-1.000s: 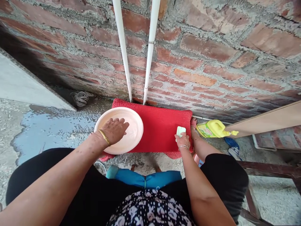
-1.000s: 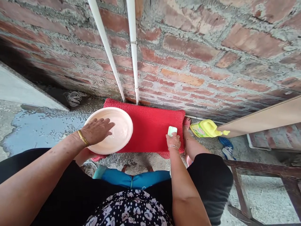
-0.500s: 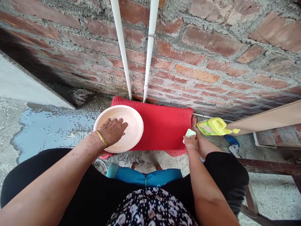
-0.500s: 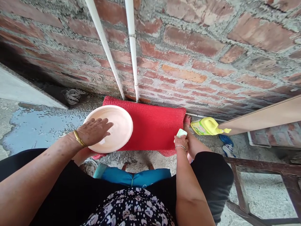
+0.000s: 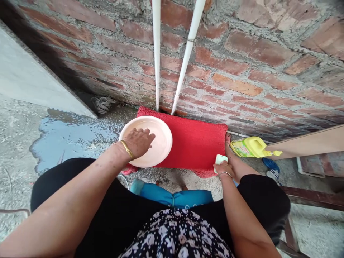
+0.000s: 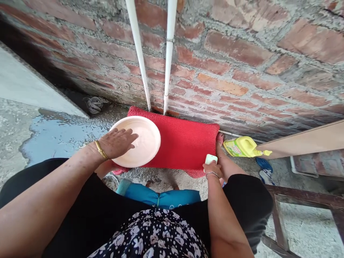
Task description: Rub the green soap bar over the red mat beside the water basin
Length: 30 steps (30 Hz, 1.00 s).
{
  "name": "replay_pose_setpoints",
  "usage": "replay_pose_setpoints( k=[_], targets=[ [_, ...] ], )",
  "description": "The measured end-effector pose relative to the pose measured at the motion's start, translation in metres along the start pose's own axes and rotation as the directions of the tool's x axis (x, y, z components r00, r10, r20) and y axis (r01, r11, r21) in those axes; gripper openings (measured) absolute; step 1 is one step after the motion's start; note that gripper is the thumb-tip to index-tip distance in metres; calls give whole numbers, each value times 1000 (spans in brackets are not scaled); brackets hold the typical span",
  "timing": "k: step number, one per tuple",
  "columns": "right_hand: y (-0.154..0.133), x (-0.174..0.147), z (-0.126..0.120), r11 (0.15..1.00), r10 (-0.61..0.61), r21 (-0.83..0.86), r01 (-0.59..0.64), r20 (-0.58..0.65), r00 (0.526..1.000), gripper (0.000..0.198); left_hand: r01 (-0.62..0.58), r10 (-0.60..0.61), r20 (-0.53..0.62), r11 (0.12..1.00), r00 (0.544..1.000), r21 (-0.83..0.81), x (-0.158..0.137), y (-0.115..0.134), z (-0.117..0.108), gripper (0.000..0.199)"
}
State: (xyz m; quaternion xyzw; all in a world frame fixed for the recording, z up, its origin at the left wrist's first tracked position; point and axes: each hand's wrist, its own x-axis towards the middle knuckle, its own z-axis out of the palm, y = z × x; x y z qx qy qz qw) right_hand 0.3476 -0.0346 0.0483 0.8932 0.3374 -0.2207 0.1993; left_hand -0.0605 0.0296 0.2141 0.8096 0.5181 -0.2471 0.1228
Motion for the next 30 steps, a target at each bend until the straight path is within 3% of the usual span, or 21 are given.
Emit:
replay_pose_setpoints(
  k=[2,4,7,10,12,17,23,30],
  targets=[
    [0,-2,-3,999,-32,-31,32,2,999,57,10,-10,-3,1000,1000,-13,-4,-3,0,31],
    [-15,-17,4,986,-165,-33,165,8,986,54,25,-25,-15,999,1000,-33,-8,-6,1,30],
    [-59,-59,36,917,-399,31,398,65,915,41,30,-32,-26,997,999,-72,-11,-10,3,29],
    [-108,-103,70,836,-546,163,524,140,826,36,25,-26,-10,997,1000,-76,-13,-10,6,29],
    [-134,-122,85,808,-580,223,545,147,801,37,31,-31,-3,998,1000,-62,-13,-9,8,30],
    [-172,-135,92,809,-579,199,553,108,808,36,28,-27,2,999,1000,-42,-15,-10,10,33],
    [-166,-121,79,809,-588,75,583,122,800,48,13,-14,-14,1000,1000,-20,-21,-13,10,34],
    [-107,-71,45,908,-415,-42,416,31,909,47,24,-25,-30,999,999,-28,-26,-12,12,31]
  ],
)
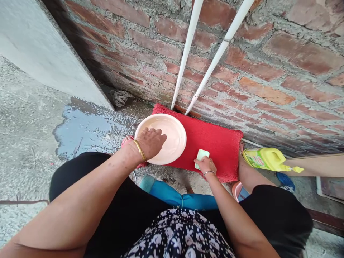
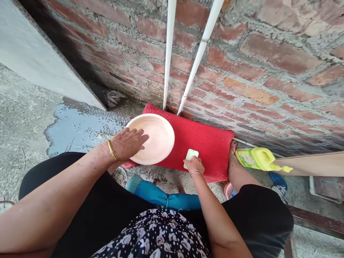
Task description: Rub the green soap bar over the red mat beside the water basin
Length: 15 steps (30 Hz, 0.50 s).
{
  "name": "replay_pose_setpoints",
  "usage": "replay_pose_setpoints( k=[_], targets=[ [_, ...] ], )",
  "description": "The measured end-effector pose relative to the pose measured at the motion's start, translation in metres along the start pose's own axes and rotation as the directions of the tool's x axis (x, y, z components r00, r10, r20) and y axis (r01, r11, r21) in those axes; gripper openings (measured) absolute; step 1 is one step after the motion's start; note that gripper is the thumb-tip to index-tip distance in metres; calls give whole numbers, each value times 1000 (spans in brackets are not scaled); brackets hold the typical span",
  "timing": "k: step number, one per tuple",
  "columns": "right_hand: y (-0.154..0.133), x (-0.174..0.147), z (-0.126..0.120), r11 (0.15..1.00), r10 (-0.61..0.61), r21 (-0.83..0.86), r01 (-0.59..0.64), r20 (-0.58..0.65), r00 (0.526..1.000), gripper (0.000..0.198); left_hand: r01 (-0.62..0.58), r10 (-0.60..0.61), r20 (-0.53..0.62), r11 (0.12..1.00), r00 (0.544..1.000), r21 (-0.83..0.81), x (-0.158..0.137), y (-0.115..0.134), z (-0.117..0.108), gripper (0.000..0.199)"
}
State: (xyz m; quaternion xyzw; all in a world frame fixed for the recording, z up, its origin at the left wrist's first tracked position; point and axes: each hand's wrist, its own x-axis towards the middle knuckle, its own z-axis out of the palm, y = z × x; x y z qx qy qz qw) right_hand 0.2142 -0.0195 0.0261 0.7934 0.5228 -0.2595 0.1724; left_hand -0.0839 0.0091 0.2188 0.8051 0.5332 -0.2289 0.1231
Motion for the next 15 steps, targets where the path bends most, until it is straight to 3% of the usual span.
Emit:
replay_pose_setpoints(
  k=[3,8,10,12,15],
  targets=[
    [-5,2,-2,999,-33,38,35,-52,998,43,-1,1,10,1000,1000,-13,4,3,3,30],
    [-63,5,3,966,-244,73,248,-66,968,39,-13,17,57,997,998,-80,21,9,19,28],
    [-73,9,1,952,-301,44,304,-68,951,38,-20,27,75,995,997,-98,32,12,30,29],
    [-63,14,-4,951,-310,-3,310,-84,947,38,-43,54,111,994,992,-96,45,15,45,31],
    [-22,24,-14,985,-171,-10,171,-97,980,40,-68,93,175,987,980,-142,66,17,73,37]
  ],
)
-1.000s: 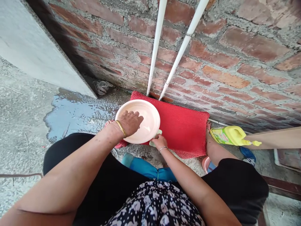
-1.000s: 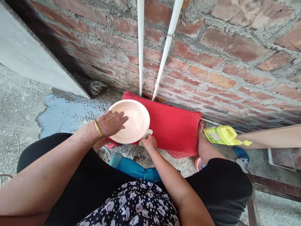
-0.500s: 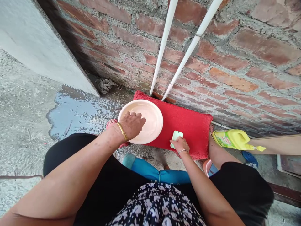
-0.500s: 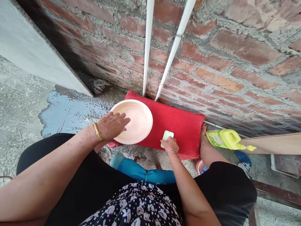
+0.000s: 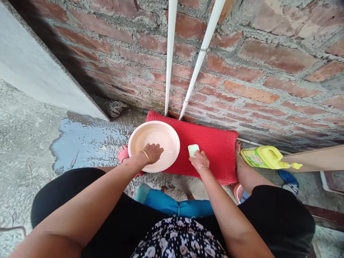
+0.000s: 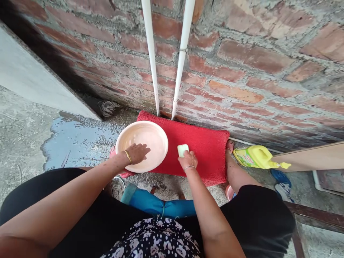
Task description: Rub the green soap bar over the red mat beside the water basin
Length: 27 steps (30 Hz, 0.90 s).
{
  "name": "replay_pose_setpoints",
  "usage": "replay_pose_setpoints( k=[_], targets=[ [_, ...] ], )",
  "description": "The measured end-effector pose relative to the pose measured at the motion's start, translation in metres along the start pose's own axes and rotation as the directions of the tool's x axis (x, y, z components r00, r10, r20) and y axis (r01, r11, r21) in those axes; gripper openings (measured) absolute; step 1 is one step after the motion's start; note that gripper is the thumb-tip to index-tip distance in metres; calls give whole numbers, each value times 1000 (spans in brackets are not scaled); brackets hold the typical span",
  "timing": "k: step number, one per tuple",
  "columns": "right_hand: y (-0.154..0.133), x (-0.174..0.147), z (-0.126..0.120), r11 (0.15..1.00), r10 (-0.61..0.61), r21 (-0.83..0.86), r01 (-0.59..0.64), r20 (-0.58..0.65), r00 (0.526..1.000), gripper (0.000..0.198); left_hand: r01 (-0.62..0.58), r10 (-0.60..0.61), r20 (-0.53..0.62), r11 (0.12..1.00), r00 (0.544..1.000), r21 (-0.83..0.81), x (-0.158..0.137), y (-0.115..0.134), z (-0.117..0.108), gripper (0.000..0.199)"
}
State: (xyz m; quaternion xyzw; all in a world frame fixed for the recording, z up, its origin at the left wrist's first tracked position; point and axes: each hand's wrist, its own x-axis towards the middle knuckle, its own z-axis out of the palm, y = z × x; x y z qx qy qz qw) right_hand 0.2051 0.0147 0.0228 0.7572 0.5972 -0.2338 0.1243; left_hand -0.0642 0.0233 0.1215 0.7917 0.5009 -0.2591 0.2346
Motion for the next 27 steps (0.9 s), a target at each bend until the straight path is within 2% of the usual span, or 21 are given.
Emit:
replay_pose_setpoints(
  k=[3,6,8,11,15,18,20,22,24,26,27],
  targets=[
    [45,2,-11,979,201,45,-201,11,980,44,141,-140,18,985,990,-100,28,-6,26,54],
    [58,7,-20,966,243,97,-238,-37,969,46,317,-319,7,935,948,-158,53,-9,49,77],
    [42,13,-25,979,178,116,-168,-82,981,45,369,-371,25,910,928,-189,67,-10,62,90],
    [-7,26,-29,996,12,91,0,-125,992,44,389,-393,17,905,920,-172,82,-8,79,104],
    [-70,42,-27,977,-214,-15,214,-112,970,40,388,-392,-14,915,920,-113,93,-7,90,116],
    [-77,49,-25,955,-293,-71,288,-78,953,37,388,-390,-11,917,921,-90,96,-6,90,128],
    [-59,51,-28,968,-241,-87,234,-79,967,39,399,-401,-9,914,916,-68,95,-3,87,131],
    [-29,54,-32,992,-101,-79,94,-89,991,44,415,-416,-10,909,909,-42,94,1,84,128],
    [-2,57,-38,997,62,-48,-66,-96,993,48,423,-424,-20,906,905,-27,93,4,82,125],
    [10,60,-43,987,160,-13,-162,-108,981,48,429,-430,-15,903,903,-31,92,5,81,126],
    [9,61,-45,986,164,2,-165,-124,979,47,431,-432,-11,902,902,-36,92,4,81,126]
  ],
)
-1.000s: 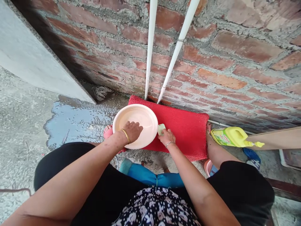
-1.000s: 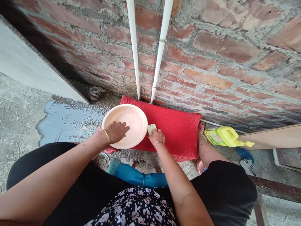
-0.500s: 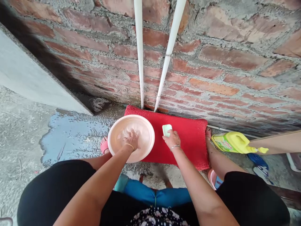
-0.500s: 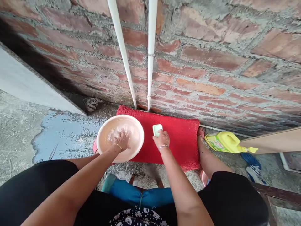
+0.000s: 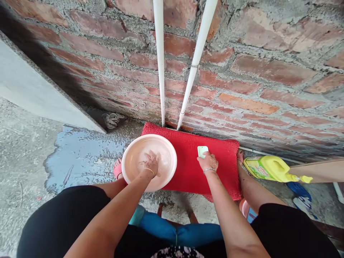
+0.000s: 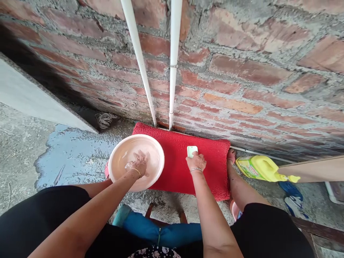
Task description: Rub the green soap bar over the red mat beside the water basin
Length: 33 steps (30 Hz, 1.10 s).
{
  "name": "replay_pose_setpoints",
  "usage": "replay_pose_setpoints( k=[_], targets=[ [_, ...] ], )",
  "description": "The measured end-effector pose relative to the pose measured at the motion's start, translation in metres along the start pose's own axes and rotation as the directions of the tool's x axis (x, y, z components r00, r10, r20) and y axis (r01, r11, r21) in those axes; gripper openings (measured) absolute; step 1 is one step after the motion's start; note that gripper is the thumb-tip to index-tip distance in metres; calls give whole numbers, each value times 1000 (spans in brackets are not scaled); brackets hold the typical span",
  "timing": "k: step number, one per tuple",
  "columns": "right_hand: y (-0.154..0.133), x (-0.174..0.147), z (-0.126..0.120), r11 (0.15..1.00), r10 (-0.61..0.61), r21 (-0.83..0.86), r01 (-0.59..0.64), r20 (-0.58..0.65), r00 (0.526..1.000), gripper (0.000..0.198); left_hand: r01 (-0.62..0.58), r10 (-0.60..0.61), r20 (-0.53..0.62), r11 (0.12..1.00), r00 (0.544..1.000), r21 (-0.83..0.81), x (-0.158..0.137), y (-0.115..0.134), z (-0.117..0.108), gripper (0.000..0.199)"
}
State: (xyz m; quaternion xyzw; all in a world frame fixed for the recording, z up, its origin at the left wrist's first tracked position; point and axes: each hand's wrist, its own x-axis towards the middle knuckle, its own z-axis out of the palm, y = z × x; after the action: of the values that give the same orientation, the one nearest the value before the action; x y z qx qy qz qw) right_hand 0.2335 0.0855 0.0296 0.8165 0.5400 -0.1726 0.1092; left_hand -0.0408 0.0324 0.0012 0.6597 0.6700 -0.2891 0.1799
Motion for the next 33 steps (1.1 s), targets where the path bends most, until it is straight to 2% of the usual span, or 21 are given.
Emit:
replay_pose_setpoints(
  k=[3,7,10,13,16,21,23,25,27,28,31,33],
  targets=[
    [-33,1,0,990,-134,41,136,-58,989,44,4,-4,12,1000,1000,-13,2,-2,2,128],
    [-96,7,3,932,-356,63,358,-43,934,40,20,-19,14,1000,1000,-6,4,-4,2,124],
    [-110,21,3,892,-448,54,448,-8,894,40,16,-16,22,1000,1000,-14,3,-4,0,124],
    [-85,38,0,891,-453,32,453,-18,891,42,15,-15,20,1000,1000,-9,2,-4,-3,122],
    [-33,53,-6,936,-350,13,351,-46,936,46,26,-26,30,1000,999,-1,0,-2,-5,123],
    [64,65,-17,996,-55,66,62,-105,993,47,18,-18,16,1000,1000,0,0,-2,-5,123],
    [87,65,-21,985,115,142,-99,-109,987,49,24,-24,15,1000,1000,-6,1,-2,-3,123],
    [93,64,-22,957,232,203,-207,-111,966,50,24,-24,7,1000,1000,-14,3,-3,1,123],
    [80,63,-21,950,241,232,-208,-126,962,51,13,-13,-10,1000,1000,-21,5,-4,4,123],
    [67,63,-19,956,205,238,-169,-137,969,50,9,-9,-18,1000,1000,-22,5,-5,6,123],
    [14,65,-13,974,-16,220,51,-155,988,46,14,-14,-15,1000,1000,-15,5,-5,6,120],
    [-20,67,-12,957,-212,168,235,-147,966,44,23,-23,2,1000,1000,-3,5,-4,5,119]
  ],
)
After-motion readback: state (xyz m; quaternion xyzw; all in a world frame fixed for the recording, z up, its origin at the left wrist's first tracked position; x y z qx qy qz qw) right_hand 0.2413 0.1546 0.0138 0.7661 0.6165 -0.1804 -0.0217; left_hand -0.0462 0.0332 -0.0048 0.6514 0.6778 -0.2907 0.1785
